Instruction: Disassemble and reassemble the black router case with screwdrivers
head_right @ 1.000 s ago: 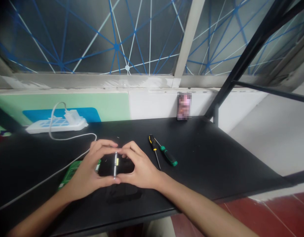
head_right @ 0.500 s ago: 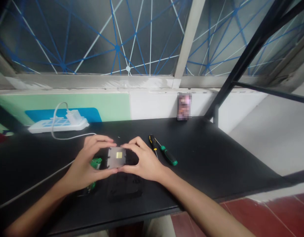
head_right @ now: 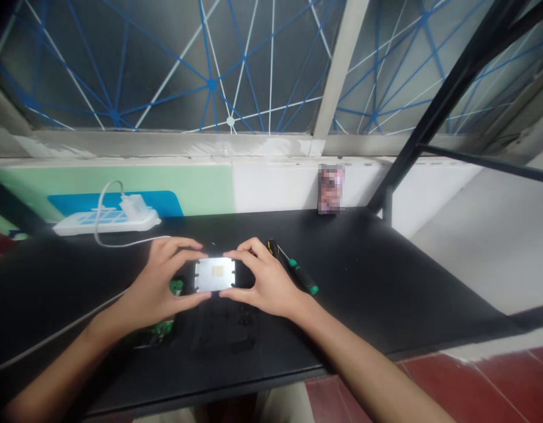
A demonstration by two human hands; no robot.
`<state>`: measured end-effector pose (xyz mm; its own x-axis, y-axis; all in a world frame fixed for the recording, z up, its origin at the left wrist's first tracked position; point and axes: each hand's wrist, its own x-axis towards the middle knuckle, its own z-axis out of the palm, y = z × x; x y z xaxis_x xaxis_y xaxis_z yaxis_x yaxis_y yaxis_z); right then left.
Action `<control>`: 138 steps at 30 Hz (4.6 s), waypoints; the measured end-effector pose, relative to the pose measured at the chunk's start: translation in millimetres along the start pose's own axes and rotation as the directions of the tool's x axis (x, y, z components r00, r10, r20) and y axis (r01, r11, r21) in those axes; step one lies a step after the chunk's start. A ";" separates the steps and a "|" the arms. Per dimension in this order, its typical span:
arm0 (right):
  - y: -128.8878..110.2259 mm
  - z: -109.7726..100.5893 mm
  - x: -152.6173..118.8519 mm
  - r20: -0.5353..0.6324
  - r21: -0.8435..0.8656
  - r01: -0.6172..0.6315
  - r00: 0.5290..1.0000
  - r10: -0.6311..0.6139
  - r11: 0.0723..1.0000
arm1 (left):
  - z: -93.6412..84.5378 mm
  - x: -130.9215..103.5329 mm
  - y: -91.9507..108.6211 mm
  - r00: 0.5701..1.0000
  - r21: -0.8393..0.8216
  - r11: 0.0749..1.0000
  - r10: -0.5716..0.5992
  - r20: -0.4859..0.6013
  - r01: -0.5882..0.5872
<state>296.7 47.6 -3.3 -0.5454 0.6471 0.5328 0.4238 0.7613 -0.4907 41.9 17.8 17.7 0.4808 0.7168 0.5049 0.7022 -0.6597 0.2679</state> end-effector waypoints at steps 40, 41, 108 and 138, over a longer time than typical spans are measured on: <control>-15.1 -11.4 2.1 0.459 -0.142 0.018 0.887 0.049 0.990 | 11.8 -9.7 20.0 0.941 -0.115 0.993 0.001 0.339 0.040; -15.2 -11.2 1.8 0.467 -0.140 0.015 0.883 0.052 0.990 | 11.9 -9.9 20.2 0.938 -0.114 0.992 -0.003 0.348 0.045; 27.0 -1.6 7.2 -0.219 -0.707 -0.530 0.794 0.567 0.469 | 4.8 -7.0 18.5 0.874 -0.171 0.985 0.079 0.480 0.005; 8.7 -6.8 7.7 -0.488 0.208 -0.246 0.813 0.318 0.947 | 5.4 -8.7 19.6 0.851 -0.070 0.995 0.098 0.516 -0.072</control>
<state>301.1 59.5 1.3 0.0444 0.7885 0.6134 0.3846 0.5532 -0.7390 54.3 -0.1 14.2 0.7490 0.6618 0.0330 0.6271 -0.7240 0.2873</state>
